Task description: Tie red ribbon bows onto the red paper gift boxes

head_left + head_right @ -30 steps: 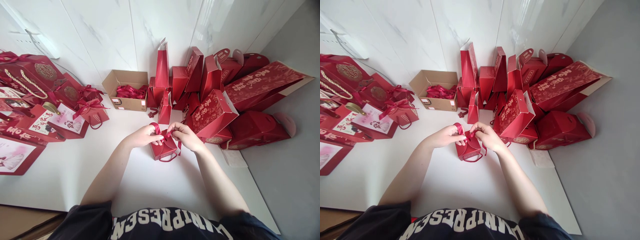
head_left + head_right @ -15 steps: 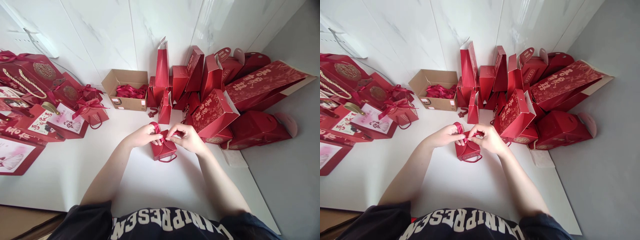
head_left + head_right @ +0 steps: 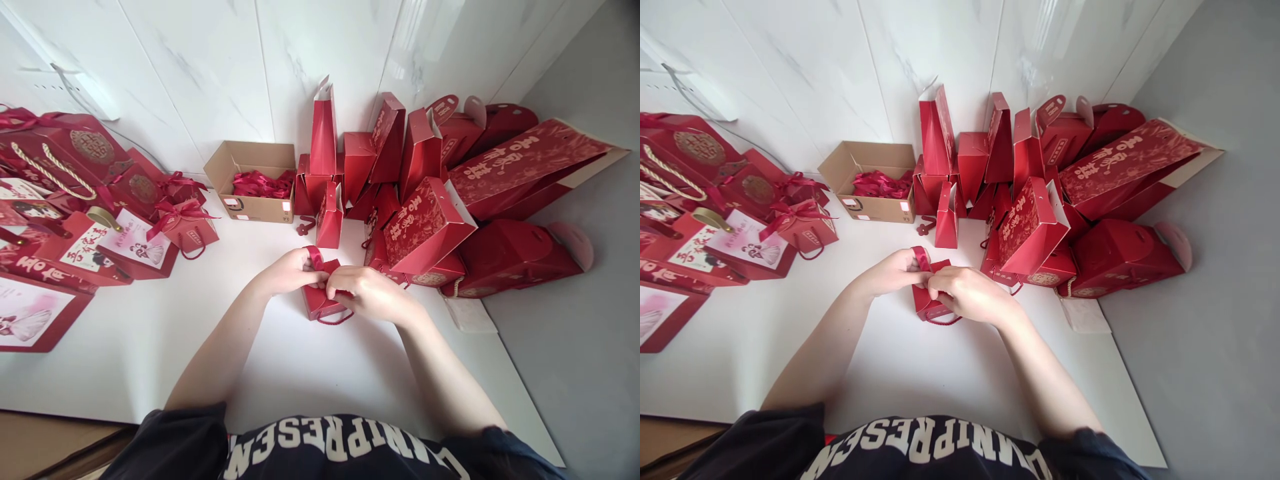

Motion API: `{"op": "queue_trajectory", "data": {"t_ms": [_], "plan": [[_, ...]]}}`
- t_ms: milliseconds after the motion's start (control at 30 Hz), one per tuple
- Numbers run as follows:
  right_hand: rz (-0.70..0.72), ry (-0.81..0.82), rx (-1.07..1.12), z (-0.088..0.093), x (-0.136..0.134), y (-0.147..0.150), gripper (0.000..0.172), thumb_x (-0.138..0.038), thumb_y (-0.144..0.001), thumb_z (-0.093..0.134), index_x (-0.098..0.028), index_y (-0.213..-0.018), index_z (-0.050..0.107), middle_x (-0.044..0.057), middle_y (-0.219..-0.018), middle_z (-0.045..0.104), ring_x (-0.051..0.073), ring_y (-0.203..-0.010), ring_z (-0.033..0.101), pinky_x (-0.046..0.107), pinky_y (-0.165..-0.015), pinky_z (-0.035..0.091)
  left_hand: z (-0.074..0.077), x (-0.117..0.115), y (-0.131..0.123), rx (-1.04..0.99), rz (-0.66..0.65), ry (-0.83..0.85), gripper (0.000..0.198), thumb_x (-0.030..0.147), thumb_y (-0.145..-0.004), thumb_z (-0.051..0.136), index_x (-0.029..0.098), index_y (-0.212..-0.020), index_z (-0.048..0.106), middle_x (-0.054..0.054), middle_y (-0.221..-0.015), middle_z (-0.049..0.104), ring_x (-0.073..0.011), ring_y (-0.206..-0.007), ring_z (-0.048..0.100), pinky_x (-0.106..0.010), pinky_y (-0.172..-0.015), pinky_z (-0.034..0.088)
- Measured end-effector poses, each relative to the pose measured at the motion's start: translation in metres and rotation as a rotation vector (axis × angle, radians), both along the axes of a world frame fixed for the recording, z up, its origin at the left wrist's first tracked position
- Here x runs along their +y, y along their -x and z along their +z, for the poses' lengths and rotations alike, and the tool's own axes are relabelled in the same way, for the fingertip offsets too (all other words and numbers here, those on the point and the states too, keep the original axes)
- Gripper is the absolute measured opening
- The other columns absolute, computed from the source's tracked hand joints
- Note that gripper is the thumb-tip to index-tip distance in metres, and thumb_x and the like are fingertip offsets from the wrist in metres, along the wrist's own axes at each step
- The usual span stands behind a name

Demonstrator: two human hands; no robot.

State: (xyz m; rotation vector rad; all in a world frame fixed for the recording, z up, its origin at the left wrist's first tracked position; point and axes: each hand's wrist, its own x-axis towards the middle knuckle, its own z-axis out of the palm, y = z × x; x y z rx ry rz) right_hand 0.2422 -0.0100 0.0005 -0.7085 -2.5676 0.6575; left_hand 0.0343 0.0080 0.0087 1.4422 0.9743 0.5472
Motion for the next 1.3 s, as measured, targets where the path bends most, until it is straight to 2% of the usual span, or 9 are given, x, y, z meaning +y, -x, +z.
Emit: {"op": "queue_trajectory", "data": {"t_ms": [100,233,300,400,533,733,900,1100,1300], "plan": [[-0.001,0.014,-0.010,0.000,0.000,0.001,0.020,-0.003,-0.088,0.052,-0.019,-0.084,0.062,0.004,-0.085,0.066,0.016,-0.077,0.060,0.027,-0.070,0.046,0.000,-0.001,-0.001,0.018,0.013,0.006,0.015,0.014,-0.076,0.071,0.013,-0.079,0.056,-0.003,-0.080,0.068,-0.0164,-0.079,0.067,-0.031,-0.074,0.053],[0.013,0.075,0.018,0.007,-0.002,-0.002,0.010,-0.011,-0.088,0.060,-0.021,-0.087,0.064,0.002,-0.086,0.068,0.016,-0.078,0.062,0.027,-0.072,0.045,0.000,-0.001,0.000,-0.007,0.035,0.051,0.016,0.011,-0.074,0.070,0.014,-0.076,0.055,0.000,-0.074,0.066,-0.0143,-0.073,0.066,-0.029,-0.071,0.053],[-0.022,0.167,0.050,0.011,-0.001,-0.006,0.004,-0.022,-0.090,0.063,-0.022,-0.094,0.063,0.001,-0.083,0.069,0.015,-0.074,0.063,0.027,-0.072,0.046,-0.001,-0.001,0.001,-0.036,0.027,0.056,0.019,0.013,-0.074,0.072,0.015,-0.074,0.053,0.001,-0.071,0.065,-0.0141,-0.071,0.066,-0.029,-0.070,0.053],[-0.128,0.267,0.077,0.013,0.003,-0.012,0.011,-0.029,-0.096,0.053,-0.023,-0.097,0.062,-0.001,-0.078,0.069,0.014,-0.067,0.062,0.026,-0.067,0.046,-0.004,0.001,0.003,-0.027,0.008,0.055,0.019,0.014,-0.074,0.072,0.015,-0.076,0.053,-0.001,-0.071,0.066,-0.0150,-0.071,0.067,-0.032,-0.073,0.054],[-0.171,0.160,0.082,0.001,0.012,-0.012,0.007,-0.026,-0.091,0.061,-0.023,-0.096,0.063,0.002,-0.092,0.066,0.017,-0.085,0.061,0.030,-0.079,0.048,-0.006,0.002,0.005,-0.001,0.010,0.040,0.017,0.014,-0.077,0.071,0.014,-0.078,0.054,-0.004,-0.076,0.068,-0.0156,-0.073,0.067,-0.034,-0.074,0.054],[-0.155,0.134,0.145,-0.016,0.019,-0.002,0.025,-0.025,-0.085,0.067,-0.024,-0.110,0.059,0.009,-0.127,0.057,0.026,-0.121,0.052,0.043,-0.102,0.043,-0.008,0.003,0.003,-0.050,0.009,0.016,0.016,0.016,-0.076,0.071,0.014,-0.082,0.056,-0.002,-0.076,0.066,-0.0126,-0.068,0.064,-0.032,-0.070,0.053],[-0.088,0.201,0.202,-0.017,0.022,-0.001,0.023,-0.023,-0.087,0.065,-0.022,-0.108,0.058,0.006,-0.109,0.064,0.021,-0.101,0.061,0.038,-0.093,0.048,-0.008,0.003,0.003,-0.028,-0.018,0.000,0.019,0.020,-0.076,0.072,0.014,-0.083,0.055,-0.002,-0.080,0.065,-0.0136,-0.072,0.064,-0.033,-0.072,0.053],[-0.111,0.232,0.193,-0.019,0.025,-0.004,0.019,-0.021,-0.085,0.066,-0.021,-0.103,0.062,0.006,-0.109,0.064,0.020,-0.099,0.060,0.036,-0.092,0.047,-0.007,-0.001,0.002,0.064,-0.038,-0.183,0.027,0.025,-0.072,0.076,0.016,-0.080,0.052,-0.003,-0.084,0.064,-0.0183,-0.083,0.065,-0.034,-0.077,0.051],[-0.068,0.266,0.183,-0.016,0.027,-0.012,0.023,-0.016,-0.088,0.061,-0.023,-0.110,0.065,0.006,-0.111,0.065,0.019,-0.101,0.061,0.035,-0.093,0.047,0.002,-0.006,-0.002,0.308,-0.038,-0.436,0.009,0.020,-0.078,0.065,0.019,-0.081,0.056,0.000,-0.080,0.065,-0.0150,-0.071,0.061,-0.027,-0.066,0.046]]}}
